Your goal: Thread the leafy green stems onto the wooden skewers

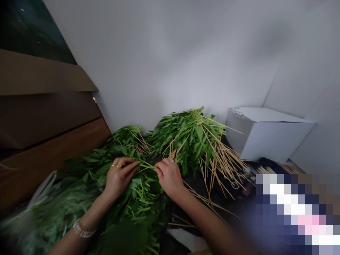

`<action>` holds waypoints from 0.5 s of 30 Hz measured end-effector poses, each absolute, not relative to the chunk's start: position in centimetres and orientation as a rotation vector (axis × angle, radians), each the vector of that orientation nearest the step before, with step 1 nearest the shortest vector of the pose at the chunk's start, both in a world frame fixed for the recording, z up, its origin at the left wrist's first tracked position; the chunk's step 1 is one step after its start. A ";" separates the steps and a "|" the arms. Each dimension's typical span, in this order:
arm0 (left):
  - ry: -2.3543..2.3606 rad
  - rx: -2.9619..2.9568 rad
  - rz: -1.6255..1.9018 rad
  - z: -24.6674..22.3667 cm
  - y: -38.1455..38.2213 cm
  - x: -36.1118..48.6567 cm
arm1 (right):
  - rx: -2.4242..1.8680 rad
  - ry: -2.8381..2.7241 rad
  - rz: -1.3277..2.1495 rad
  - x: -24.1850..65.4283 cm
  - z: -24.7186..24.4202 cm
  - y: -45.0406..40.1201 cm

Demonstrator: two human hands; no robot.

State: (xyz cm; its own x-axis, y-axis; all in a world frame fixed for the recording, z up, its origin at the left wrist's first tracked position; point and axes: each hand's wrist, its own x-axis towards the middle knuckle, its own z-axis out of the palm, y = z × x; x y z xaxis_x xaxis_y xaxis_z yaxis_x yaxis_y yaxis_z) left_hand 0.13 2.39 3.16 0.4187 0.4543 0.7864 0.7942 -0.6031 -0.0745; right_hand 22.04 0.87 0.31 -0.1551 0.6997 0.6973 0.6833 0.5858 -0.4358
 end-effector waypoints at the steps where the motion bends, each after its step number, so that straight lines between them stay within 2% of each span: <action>1: -1.065 -2.241 -1.016 3.2 2.4 0.1 | -1.118 -1.870 0.016 22.1 0.3 0.9; 8: -1.122 -2.229 -0.989 3.0 2.5 0.0 | -1.082 -1.930 -0.050 22.1 0.3 0.9; 15: -1.389 -2.324 -1.564 3.0 2.6 0.9 | -1.003 -1.983 -0.182 21.0 2.1 -0.4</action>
